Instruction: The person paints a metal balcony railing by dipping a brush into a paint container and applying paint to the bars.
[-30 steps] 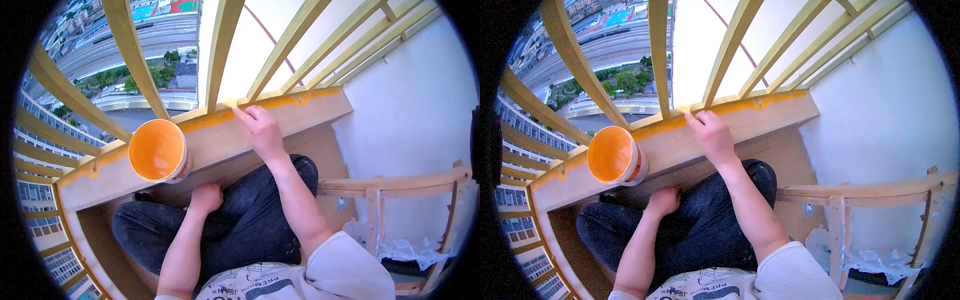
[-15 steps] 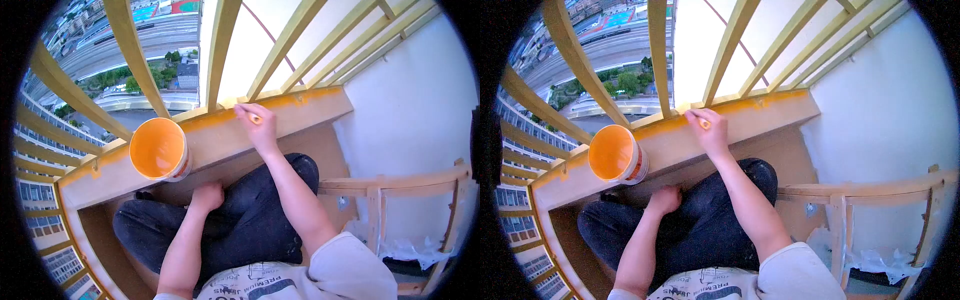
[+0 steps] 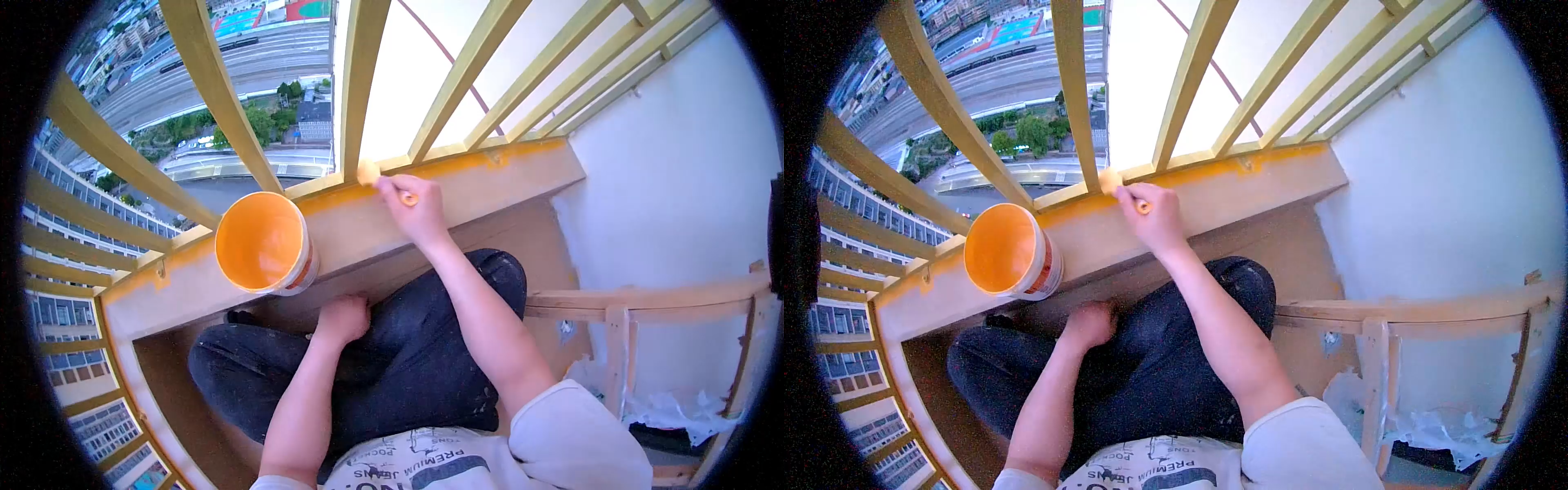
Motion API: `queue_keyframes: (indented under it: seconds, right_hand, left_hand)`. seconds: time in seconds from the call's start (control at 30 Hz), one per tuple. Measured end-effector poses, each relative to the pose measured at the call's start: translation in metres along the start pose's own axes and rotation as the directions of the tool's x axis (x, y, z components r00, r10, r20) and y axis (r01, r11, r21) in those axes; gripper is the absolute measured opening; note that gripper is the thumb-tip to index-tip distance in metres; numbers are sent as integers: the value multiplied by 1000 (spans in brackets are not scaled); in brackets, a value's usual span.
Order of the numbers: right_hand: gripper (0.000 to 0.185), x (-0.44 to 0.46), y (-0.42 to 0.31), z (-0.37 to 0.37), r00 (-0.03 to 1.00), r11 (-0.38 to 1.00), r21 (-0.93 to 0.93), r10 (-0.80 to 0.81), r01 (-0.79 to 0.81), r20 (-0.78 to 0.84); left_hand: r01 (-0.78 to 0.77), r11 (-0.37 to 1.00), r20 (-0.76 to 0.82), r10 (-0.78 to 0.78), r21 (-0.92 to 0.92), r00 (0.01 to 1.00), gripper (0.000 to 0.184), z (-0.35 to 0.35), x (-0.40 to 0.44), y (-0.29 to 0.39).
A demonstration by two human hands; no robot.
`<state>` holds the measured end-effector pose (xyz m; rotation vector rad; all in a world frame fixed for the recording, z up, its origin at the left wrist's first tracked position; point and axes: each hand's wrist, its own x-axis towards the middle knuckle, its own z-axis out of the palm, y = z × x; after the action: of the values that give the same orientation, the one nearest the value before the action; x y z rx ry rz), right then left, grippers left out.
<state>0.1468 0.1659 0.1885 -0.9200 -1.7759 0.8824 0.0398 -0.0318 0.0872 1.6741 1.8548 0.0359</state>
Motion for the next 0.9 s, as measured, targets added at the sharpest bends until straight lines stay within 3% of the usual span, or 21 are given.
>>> queue_keyframes:
  seconds: [0.07, 0.1, 0.13, 0.2, 0.33, 0.37, 0.4, 0.5, 0.53, 0.6, 0.63, 0.67, 0.73, 0.8, 0.87, 0.9]
  right_hand:
    - [25, 7, -1, -6, 968, 971, 14, 237, -239, 81]
    - [26, 7, -5, -4, 993, 992, 48, 120, -120, 6]
    - [26, 5, -3, -1, 992, 991, 50, 126, -127, 20]
    - [31, 2, -3, 8, 978, 986, -108, -106, 127, 179]
    - [25, -8, -35, -6, 976, 957, -227, -147, 181, 158]
    - [21, -13, -44, 0, 888, 856, -263, -383, 445, 256]
    - [18, -15, -51, 3, 736, 689, -272, -577, 671, 354]
    - [18, -1, -63, 51, 691, 583, -376, -650, 720, 315]
    - [18, 1, -69, 51, 684, 576, -375, -655, 727, 322]
    - [22, 5, -88, 46, 797, 538, -598, -298, 594, 525]
    - [26, 3, -101, 44, 792, 484, -643, -207, 593, 575]
    - [26, 7, -107, 48, 784, 470, -642, -211, 605, 584]
    - [27, 14, -116, 54, 678, 457, -500, -483, 735, 555]
    - [28, 23, -114, 56, 688, 417, -549, -486, 724, 538]
    - [27, 30, -125, 47, 791, 512, -626, -205, 588, 576]
    - [27, 33, -132, 45, 769, 521, -590, -238, 617, 593]
  left_hand:
    - [-16, 1000, -50, 17, 25, 999, 26, -4, -4, 2]
    - [-24, 999, -93, 28, 47, 995, 26, -5, -5, 2]
    - [-12, 999, -88, 16, 39, 996, 26, -3, -5, 3]
    - [34, 999, 10, -34, -19, 999, 26, -5, -3, 4]
    - [-22, 998, -73, 26, 57, 997, 26, -6, 1, 2]
    - [5, 1000, -37, -5, 0, 999, 26, -7, 0, 4]
    - [27, 998, 5, -27, -53, 1000, 26, -10, -2, 8]
    - [10, 999, 6, -9, -30, 1000, 23, -16, -4, 12]
    - [22, 999, 3, -22, -28, 1000, 22, -18, -4, 12]
    - [-5, 999, -20, 5, -46, 1000, 23, -12, -3, 9]
    - [-34, 998, -34, 32, -53, 999, 23, -9, -1, 8]
    - [-39, 997, -48, 36, -66, 998, 23, -11, 1, 8]
    - [-14, 987, -46, 7, -161, 999, 24, -14, 0, 13]
    - [-34, 987, -1, 34, -154, 999, 25, -20, -1, 15]
    - [-58, 988, 30, 63, -143, 998, 25, -25, 1, 16]
    - [-51, 990, 24, 55, -131, 998, 26, -24, 1, 16]
